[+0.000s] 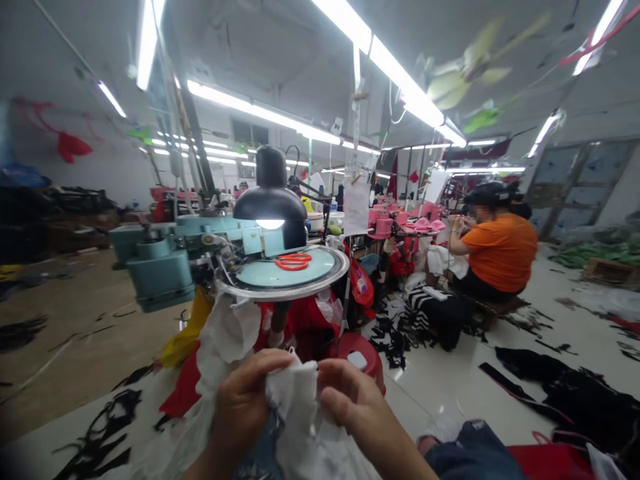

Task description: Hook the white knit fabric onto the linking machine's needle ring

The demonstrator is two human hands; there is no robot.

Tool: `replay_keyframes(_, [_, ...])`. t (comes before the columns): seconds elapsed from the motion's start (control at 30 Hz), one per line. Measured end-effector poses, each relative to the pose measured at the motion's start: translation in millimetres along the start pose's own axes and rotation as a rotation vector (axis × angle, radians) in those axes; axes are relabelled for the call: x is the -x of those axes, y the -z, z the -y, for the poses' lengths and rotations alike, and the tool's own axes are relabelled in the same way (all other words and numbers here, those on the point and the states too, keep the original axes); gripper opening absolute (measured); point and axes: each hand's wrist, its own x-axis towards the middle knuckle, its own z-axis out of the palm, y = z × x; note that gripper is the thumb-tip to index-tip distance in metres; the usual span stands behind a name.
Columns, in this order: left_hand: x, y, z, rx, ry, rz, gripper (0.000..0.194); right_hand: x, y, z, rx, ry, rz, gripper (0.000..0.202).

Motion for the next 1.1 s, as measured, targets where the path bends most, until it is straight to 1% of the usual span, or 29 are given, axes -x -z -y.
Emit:
replay_keyframes(0.07, [0, -0.4, 1, -0.021, -0.091, -0.019, 0.03, -16, -12, 3, -0.16, -0.045, 0.029, 0.05])
replay_keyframes(0.1, [-1, 0.1, 3, -0.027, -0.096, -0.036, 0.031, -24, -17, 3, -0.2, -0.058, 0.033, 0.046])
replay_keyframes(0.17, [-4, 2.6, 6, -0.028, -0.04, -0.066, 0.027, -38, -24, 1, -0.18, -0.047, 0.009, 0.041])
replay_keyframes(0.2, [-7, 4.3, 8, -0.032, 0.006, -0.071, 0.022, -43, -25, 0, -0.113, -0.011, -0.039, 0.039])
replay_keyframes(0.27, [-14, 8.6, 10, -0.083, 0.089, -0.038, 0.013, -50, -26, -1, 0.099, 0.124, -0.161, 0.039])
replay_keyframes(0.3, [-19, 11.0, 11, -0.135, 0.114, -0.002, 0.013, -52, -26, -1, 0.206, 0.208, -0.213, 0.044])
replay_keyframes(0.33, [-25, 13.4, 12, -0.193, 0.121, 0.045, 0.014, -53, -26, -1, 0.292, 0.29, -0.246, 0.053])
replay_keyframes(0.37, [-30, 16.0, 13, -0.248, 0.111, 0.094, 0.017, -54, -26, 0, 0.355, 0.354, -0.244, 0.06])
replay_keyframes(0.4, [-36, 18.7, 14, -0.293, 0.092, 0.138, 0.019, -56, -26, 2, 0.392, 0.39, -0.212, 0.058])
replay_keyframes(0.43, [-41, 21.4, 16, -0.321, 0.075, 0.168, 0.021, -58, -27, 4, 0.408, 0.4, -0.177, 0.048])
replay_keyframes(0.5, [-50, 26.7, 21, -0.318, 0.094, 0.189, 0.021, -66, -29, 8, 0.387, 0.362, -0.144, 0.022])
replay_keyframes(0.53, [-54, 29.2, 24, -0.296, 0.142, 0.188, 0.021, -72, -30, 10, 0.355, 0.324, -0.135, 0.017])
replay_keyframes(0.6, [-59, 32.9, 30, -0.225, 0.276, 0.176, 0.022, -83, -31, 11, 0.283, 0.256, -0.124, 0.022])
replay_keyframes(0.67, [-61, 34.7, 36, -0.14, 0.38, 0.144, 0.027, -92, -32, 9, 0.205, 0.227, -0.096, 0.024])
replay_keyframes(0.7, [-61, 34.9, 39, -0.111, 0.404, 0.118, 0.029, -96, -32, 6, 0.163, 0.218, -0.087, 0.025])
replay_keyframes(0.77, [-59, 33.9, 44, -0.085, 0.409, 0.066, 0.031, -101, -33, 0, 0.065, 0.182, -0.067, 0.026])
replay_keyframes(0.83, [-55, 31.5, 48, -0.066, 0.42, 0.009, 0.029, -103, -33, -6, -0.053, 0.101, -0.036, 0.029])
replay_keyframes(0.9, [-51, 28.6, 49, 0.0, 0.497, -0.032, 0.025, -102, -30, -10, -0.15, 0.007, 0.022, 0.033])
replay_keyframes(0.93, [-49, 27.4, 49, 0.064, 0.566, -0.041, 0.022, -101, -26, -11, -0.174, -0.031, 0.062, 0.035])
replay_keyframes(1.0, [-45, 26.2, 46, 0.27, 0.755, -0.037, 0.016, -97, -13, -12, -0.15, -0.102, 0.168, 0.042])
replay_keyframes(1.07, [-40, 27.6, 42, 0.558, 0.978, -0.044, 0.012, -91, 7, -13, -0.072, -0.189, 0.316, 0.05])
replay_keyframes(1.1, [-37, 29.2, 39, 0.702, 1.084, -0.066, 0.009, -86, 19, -16, -0.028, -0.237, 0.399, 0.053])
